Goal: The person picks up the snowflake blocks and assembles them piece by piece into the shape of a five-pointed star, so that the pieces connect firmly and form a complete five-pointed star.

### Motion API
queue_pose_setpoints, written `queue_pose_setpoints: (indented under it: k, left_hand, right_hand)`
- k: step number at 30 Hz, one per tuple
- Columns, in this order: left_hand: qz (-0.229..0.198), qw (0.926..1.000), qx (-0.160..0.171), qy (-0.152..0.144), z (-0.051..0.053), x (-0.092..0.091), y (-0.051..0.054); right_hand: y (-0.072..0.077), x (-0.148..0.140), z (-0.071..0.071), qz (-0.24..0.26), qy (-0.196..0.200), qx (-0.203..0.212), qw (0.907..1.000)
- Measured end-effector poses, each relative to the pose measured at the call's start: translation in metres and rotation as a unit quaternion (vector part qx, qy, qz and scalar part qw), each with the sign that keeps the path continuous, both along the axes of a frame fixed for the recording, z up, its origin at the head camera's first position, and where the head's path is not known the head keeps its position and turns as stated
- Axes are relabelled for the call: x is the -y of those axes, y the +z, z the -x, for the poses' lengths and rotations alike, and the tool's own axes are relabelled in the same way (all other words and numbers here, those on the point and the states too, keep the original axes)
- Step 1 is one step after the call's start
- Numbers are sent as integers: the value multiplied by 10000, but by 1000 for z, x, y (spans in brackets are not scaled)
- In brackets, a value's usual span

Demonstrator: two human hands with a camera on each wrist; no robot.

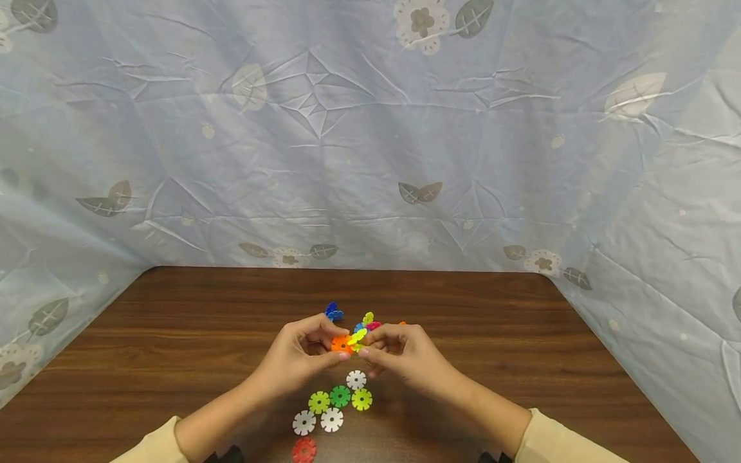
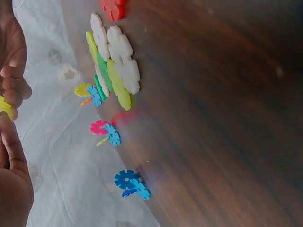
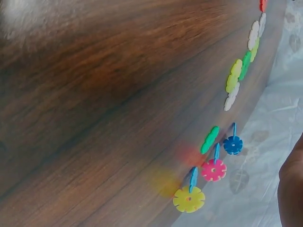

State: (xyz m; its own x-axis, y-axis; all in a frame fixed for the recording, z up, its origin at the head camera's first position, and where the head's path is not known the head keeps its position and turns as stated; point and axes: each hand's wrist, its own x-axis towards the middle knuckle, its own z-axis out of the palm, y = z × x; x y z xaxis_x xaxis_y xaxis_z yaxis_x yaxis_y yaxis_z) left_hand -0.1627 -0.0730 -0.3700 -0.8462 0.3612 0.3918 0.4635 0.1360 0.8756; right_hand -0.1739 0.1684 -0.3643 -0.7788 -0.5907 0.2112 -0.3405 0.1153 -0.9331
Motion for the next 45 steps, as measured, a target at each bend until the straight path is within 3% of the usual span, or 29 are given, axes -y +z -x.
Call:
queue_pose_setpoints:
  k: [7, 14, 20, 23, 27, 29, 30, 31, 34, 35, 36, 38, 40, 43, 45]
  left_hand:
    - [-53, 9995, 283, -100, 0, 2, 1]
    - [-312, 9982, 500, -80, 0, 1, 2]
    - [-315, 9972, 670, -85, 0, 1, 4]
    - [-168, 9986, 501, -4, 2, 1, 2]
    - [509, 9978, -276, 327, 7, 1, 3]
    - [1122, 9881, -905, 532, 9, 2, 5]
    - [1510, 9780, -1280, 653, 9, 3, 7]
    - [1897, 9646, -1664, 769, 10, 4, 8]
    - [2841, 9134, -2682, 1140, 12, 7, 10]
    - [3052, 8988, -2882, 1258, 13, 8, 10]
    - [3187, 8887, -3006, 1353, 15, 9, 10]
    - [3289, 8848, -2931, 1519, 19, 11, 9]
    - [3360, 8888, -2613, 1696, 25, 14, 7]
    - [3548, 8941, -1964, 1904, 33, 19, 4]
    - [3753, 8933, -1551, 1926, 39, 22, 2]
  right_hand:
    - [0, 2, -1, -63, -8, 342, 9994]
    - [3, 5, -3, 150, -124, 1009, 9947]
    - [4, 6, -1, 170, -112, 946, 9953]
    - [5, 8, -1, 72, -280, 1001, 9946]
    - [8, 12, 1, 4, -605, 1103, 9921]
    - [9, 14, 2, -57, -684, 1063, 9920]
    - [10, 14, 3, -116, -719, 1047, 9918]
    - [10, 15, 4, -177, -738, 1034, 9917]
    - [10, 15, 8, -327, -723, 995, 9919]
    - [9, 14, 9, -379, -698, 935, 9925]
    - [8, 13, 9, -467, -650, 822, 9934]
    - [3, 10, 9, -778, -507, 507, 9944]
    - [-2, 6, 8, -1271, -332, 76, 9913]
    - [-11, -1, 3, -2078, -74, -368, 9774]
    - [-15, -4, 1, -2454, 55, -530, 9680]
